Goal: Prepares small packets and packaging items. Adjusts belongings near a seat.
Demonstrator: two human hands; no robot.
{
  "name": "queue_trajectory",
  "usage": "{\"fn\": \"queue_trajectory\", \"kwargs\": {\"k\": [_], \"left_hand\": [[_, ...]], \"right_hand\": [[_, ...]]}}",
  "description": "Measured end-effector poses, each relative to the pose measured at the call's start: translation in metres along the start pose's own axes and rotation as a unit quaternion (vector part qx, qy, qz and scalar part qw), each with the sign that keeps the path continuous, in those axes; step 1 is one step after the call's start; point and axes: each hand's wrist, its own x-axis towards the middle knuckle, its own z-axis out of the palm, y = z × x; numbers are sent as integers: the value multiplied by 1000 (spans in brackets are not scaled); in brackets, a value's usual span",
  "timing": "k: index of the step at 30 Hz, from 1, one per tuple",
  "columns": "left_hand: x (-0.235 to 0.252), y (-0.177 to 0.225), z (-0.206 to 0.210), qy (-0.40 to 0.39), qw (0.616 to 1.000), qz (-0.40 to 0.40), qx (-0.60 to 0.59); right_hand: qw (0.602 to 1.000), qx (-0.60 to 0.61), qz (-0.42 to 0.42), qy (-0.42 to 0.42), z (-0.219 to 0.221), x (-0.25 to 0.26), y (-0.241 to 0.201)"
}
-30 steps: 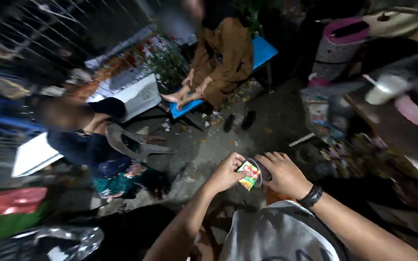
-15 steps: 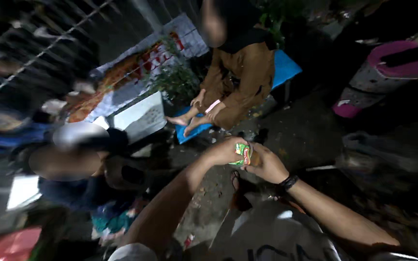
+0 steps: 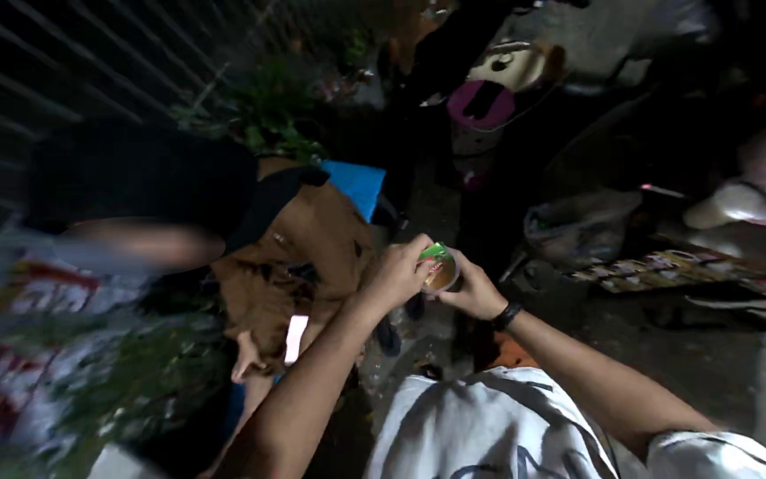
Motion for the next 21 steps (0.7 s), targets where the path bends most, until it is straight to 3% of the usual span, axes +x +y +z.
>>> {"fn": "queue_trajectory", "kwargs": {"k": [7, 13, 17, 21], "left_hand": [[167, 19, -25, -47, 985, 149, 72], [294, 41, -55, -65, 979, 134, 137], [351, 46, -66, -56, 980, 126, 144], [415, 52, -76, -143, 963, 183, 138]], "right_hand": [[995, -54, 18, 83, -86, 87, 45], [990, -18, 59, 124, -149, 175, 74], [986, -15, 77, 144, -177, 212, 81], [977, -17, 91, 192, -201, 241, 94]]}}
